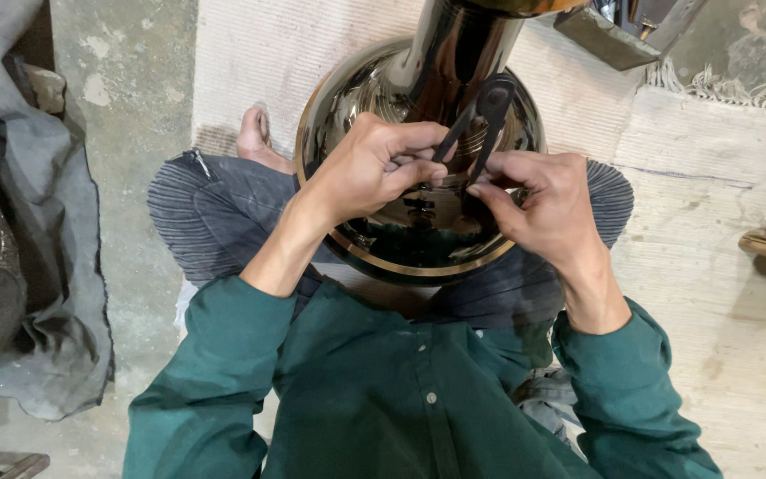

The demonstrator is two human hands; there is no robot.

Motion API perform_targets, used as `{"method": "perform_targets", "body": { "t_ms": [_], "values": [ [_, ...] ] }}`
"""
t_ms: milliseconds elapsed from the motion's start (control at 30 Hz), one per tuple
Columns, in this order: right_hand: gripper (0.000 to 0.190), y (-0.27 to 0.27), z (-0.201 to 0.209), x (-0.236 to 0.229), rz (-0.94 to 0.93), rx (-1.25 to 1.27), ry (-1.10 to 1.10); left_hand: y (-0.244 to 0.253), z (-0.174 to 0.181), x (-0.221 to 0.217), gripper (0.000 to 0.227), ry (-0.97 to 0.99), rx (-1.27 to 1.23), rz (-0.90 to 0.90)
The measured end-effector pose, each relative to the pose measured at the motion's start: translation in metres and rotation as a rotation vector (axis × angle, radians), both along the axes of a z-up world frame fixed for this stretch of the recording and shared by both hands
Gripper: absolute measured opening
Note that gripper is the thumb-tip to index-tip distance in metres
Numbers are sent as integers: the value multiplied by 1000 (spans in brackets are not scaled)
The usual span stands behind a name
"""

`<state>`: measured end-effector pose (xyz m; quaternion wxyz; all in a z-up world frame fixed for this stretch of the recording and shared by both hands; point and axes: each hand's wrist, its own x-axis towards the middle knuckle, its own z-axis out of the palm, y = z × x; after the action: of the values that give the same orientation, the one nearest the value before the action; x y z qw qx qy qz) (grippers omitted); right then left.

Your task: The person sits cross-legged and uses a small metal tool to scrape and polish the surface of a large shiny metal vessel. They rotate the vessel and work on different sections, occasionally wiping the surface with their hand.

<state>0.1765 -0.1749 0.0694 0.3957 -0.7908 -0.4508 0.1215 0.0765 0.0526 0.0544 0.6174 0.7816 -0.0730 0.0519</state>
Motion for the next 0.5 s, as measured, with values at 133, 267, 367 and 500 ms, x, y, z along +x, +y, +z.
{"method": "perform_targets", "body": {
  "t_ms": [133,267,367,500],
  "values": [
    [20,3,2,-1,-2,13,1,-1,-1,-1,27,92,10,22],
    [19,5,3,0,1,25,-1,-2,0,-2,25,60,-21,25],
    [19,6,3,0,-4,10,-6,-2,2,-3,26,76,-15,39],
    [19,4,-1,0,-8,11,-5,-1,5,-3,24,94,-4,43]
  ]
}}
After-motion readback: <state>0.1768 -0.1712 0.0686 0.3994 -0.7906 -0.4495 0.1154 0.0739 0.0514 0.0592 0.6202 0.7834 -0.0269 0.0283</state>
